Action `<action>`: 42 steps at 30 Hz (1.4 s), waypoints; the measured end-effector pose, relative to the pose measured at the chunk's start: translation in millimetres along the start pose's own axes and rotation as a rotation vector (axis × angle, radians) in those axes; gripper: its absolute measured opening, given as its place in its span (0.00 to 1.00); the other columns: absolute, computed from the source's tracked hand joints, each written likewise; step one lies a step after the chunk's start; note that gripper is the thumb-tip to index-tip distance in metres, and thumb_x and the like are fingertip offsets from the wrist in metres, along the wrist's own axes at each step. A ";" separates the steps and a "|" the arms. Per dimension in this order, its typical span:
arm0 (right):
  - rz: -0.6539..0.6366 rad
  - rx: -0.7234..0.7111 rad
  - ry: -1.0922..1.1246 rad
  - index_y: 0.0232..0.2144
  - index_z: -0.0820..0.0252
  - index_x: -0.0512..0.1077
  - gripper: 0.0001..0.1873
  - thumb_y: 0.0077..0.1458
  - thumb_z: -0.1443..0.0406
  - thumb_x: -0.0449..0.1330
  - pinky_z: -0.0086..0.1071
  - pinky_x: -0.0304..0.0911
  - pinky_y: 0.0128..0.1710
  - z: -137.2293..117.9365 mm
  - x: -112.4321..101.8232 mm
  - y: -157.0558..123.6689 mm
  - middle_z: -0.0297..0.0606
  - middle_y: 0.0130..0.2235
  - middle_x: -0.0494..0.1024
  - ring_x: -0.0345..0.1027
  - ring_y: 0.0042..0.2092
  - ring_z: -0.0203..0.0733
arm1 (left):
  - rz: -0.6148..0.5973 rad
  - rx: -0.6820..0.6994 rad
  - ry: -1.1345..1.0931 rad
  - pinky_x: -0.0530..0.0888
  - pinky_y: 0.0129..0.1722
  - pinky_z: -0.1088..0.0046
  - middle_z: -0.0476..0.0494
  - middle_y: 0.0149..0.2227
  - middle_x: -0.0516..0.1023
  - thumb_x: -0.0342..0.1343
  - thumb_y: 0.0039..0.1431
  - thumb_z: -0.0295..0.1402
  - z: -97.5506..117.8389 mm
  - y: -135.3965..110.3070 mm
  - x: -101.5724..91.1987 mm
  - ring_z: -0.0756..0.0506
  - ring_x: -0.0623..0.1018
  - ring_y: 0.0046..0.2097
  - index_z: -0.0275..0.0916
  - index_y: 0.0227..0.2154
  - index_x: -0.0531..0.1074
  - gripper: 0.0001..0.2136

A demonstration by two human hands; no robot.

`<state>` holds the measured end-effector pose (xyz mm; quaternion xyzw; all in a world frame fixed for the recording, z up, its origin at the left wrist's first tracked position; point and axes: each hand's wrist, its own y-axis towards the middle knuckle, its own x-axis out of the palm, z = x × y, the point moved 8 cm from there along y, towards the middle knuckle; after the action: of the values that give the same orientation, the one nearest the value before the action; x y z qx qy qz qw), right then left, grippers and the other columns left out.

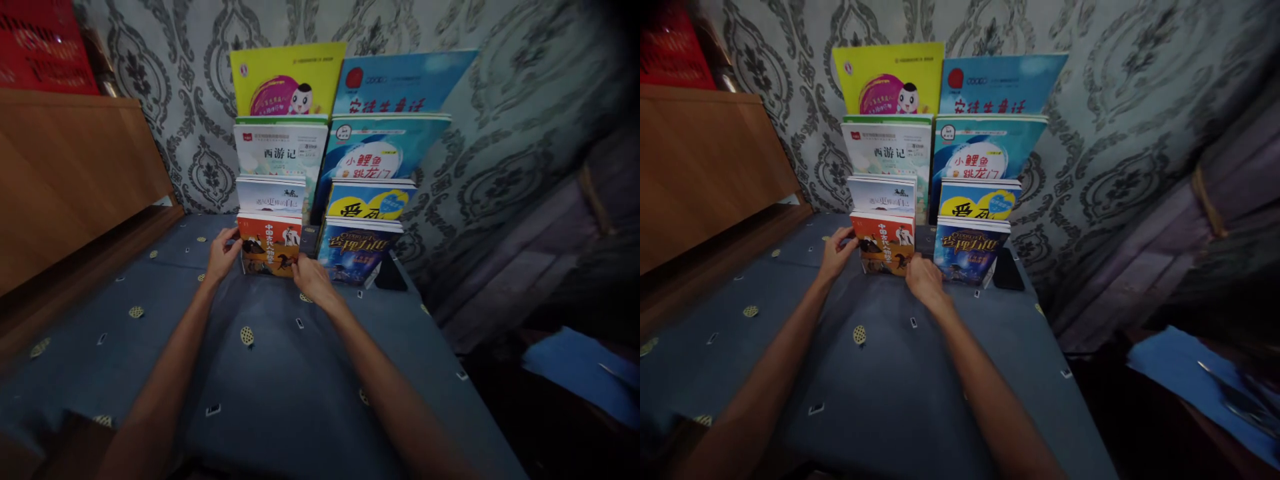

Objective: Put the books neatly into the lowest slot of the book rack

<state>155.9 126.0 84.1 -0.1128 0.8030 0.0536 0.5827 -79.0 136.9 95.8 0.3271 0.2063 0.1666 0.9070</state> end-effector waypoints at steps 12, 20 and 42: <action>0.056 0.022 0.097 0.54 0.69 0.68 0.17 0.68 0.67 0.49 0.39 0.67 0.48 1.8 6.9 5.5 0.59 0.50 0.80 0.76 0.54 0.54 | 0.046 0.086 0.118 0.75 0.32 0.73 0.40 0.39 0.74 0.54 0.65 0.43 13.1 -4.2 3.2 0.43 0.76 0.41 0.38 0.45 0.79 0.16; 0.060 0.010 0.077 0.54 0.68 0.69 0.17 0.67 0.67 0.50 0.38 0.67 0.47 2.2 5.2 4.7 0.58 0.50 0.80 0.76 0.53 0.54 | 0.041 0.087 0.129 0.74 0.33 0.73 0.41 0.38 0.74 0.53 0.64 0.42 11.3 -4.2 3.2 0.44 0.75 0.41 0.39 0.45 0.79 0.15; 0.604 -0.219 0.593 0.73 0.64 0.41 0.40 0.62 0.65 0.48 0.47 0.56 0.66 -17.6 -25.2 16.6 0.54 0.67 0.63 0.54 0.69 0.49 | 0.140 -0.020 -0.194 0.68 0.63 0.59 0.36 0.59 0.75 0.54 0.64 0.46 28.4 9.2 18.4 0.38 0.73 0.61 0.37 0.58 0.71 0.25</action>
<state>143.1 141.3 112.8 0.0555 0.9221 0.2719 0.2697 -51.0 136.7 116.9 0.3461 0.0927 0.1993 0.9121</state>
